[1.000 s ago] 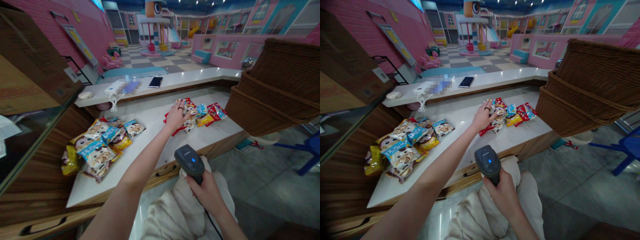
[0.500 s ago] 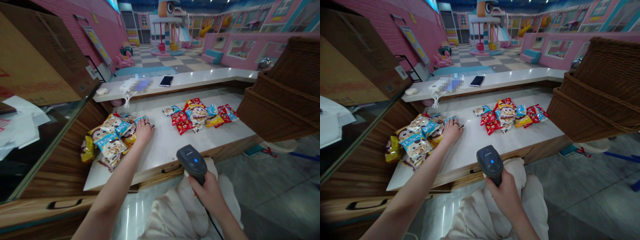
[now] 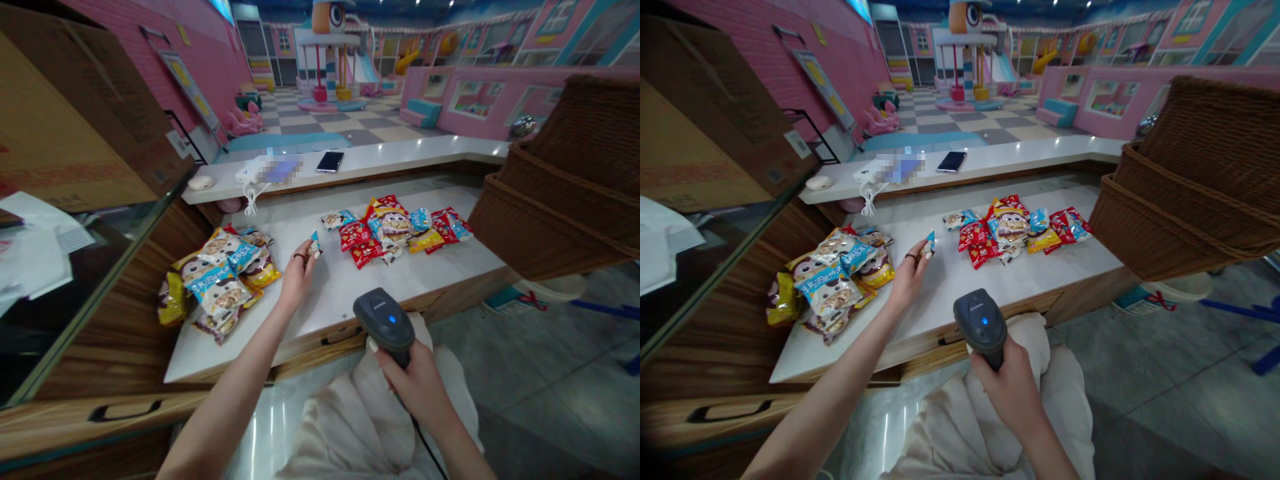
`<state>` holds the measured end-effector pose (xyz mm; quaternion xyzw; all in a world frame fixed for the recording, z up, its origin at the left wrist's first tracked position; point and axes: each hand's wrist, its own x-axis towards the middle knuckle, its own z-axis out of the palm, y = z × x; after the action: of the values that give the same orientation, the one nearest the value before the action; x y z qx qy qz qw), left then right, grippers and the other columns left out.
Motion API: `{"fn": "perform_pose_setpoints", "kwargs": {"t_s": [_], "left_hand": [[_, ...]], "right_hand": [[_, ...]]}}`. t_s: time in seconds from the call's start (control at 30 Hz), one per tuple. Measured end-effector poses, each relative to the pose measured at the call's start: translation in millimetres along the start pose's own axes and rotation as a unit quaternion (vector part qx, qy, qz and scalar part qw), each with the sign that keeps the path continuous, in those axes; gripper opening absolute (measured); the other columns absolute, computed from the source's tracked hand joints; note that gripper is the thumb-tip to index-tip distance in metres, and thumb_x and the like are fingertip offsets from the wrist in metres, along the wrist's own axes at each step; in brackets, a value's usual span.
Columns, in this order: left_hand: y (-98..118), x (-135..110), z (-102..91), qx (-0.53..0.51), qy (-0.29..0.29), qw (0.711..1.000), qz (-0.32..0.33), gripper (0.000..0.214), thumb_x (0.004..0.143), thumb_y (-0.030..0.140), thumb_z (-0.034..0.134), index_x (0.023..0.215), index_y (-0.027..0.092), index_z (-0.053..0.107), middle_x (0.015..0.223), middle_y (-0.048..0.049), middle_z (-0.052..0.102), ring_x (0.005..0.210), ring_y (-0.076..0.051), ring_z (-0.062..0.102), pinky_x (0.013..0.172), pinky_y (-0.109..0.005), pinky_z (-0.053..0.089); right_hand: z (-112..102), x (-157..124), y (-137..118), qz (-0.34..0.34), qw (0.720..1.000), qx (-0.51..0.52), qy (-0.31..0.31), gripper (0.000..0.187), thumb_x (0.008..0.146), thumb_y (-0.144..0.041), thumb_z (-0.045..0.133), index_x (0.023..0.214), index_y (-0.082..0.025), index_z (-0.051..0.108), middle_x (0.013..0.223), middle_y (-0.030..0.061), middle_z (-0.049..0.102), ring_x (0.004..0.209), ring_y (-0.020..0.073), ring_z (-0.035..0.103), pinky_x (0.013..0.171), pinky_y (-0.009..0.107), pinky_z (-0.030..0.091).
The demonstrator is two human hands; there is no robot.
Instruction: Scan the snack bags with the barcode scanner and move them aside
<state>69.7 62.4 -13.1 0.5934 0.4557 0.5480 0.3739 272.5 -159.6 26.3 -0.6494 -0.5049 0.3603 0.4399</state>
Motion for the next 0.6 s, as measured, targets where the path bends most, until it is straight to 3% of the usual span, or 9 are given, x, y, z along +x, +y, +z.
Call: {"fn": "perform_pose_setpoints", "kwargs": {"t_s": [0.17,0.23,0.33,0.4,0.5,0.6], "left_hand": [[1,-26,6.1,-0.172,0.007,0.982,-0.074,0.049,0.093,0.056,0.063,0.131,0.025,0.065,0.141,-0.0123,0.065,0.132,-0.027,0.059,0.112,-0.042,0.043],[-3,-33,6.0,-0.19,-0.004,0.977,-0.092,0.051,0.094,0.059,0.059,0.132,0.025,0.064,0.142,-0.0136,0.064,0.131,-0.027,0.061,0.113,-0.043,0.044],[-4,-43,3.6,-0.091,-0.065,0.992,-0.066,0.051,0.094,0.055,0.06,0.135,0.024,0.064,0.146,-0.0134,0.06,0.137,-0.028,0.056,0.12,-0.045,0.037],[1,-49,2.6,0.014,-0.155,0.988,0.009,0.056,0.092,0.049,0.065,0.142,0.026,0.059,0.156,-0.0117,0.051,0.146,-0.029,0.046,0.125,-0.046,0.03],[7,-54,6.1,0.163,-0.293,0.932,0.136,0.073,0.085,0.045,0.074,0.152,0.029,0.049,0.166,-0.0112,0.036,0.155,-0.031,0.032,0.129,-0.051,0.019],[5,-59,14.0,0.263,-0.337,0.886,0.182,0.084,0.08,0.045,0.079,0.155,0.027,0.046,0.166,-0.0144,0.036,0.156,-0.036,0.027,0.128,-0.057,0.019]], "right_hand": [[2,1,0,-0.008,1.0,-0.007,-0.014,0.016,0.085,-0.032,0.065,0.089,-0.018,0.072,0.047,-0.0037,0.057,0.042,0.0195,0.057,0.043,0.027,0.044],[3,1,0,-0.008,1.0,-0.005,-0.014,0.016,0.085,-0.031,0.064,0.089,-0.018,0.072,0.047,-0.0038,0.057,0.042,0.0195,0.056,0.043,0.027,0.044],[4,1,0,-0.004,1.0,0.0,-0.019,0.016,0.086,-0.031,0.064,0.089,-0.018,0.072,0.047,-0.0039,0.057,0.042,0.0196,0.057,0.044,0.027,0.044],[4,0,0,0.003,1.0,0.004,-0.022,0.017,0.086,-0.032,0.064,0.09,-0.018,0.072,0.047,-0.0042,0.057,0.041,0.0193,0.056,0.043,0.027,0.044],[2,0,0,0.017,0.999,0.01,-0.025,0.018,0.086,-0.034,0.065,0.09,-0.018,0.071,0.048,-0.004,0.057,0.042,0.0191,0.057,0.044,0.027,0.045],[0,-1,-1,0.025,0.999,0.011,-0.027,0.018,0.086,-0.035,0.064,0.088,-0.018,0.07,0.047,-0.0039,0.058,0.042,0.0192,0.057,0.044,0.027,0.045]]}}
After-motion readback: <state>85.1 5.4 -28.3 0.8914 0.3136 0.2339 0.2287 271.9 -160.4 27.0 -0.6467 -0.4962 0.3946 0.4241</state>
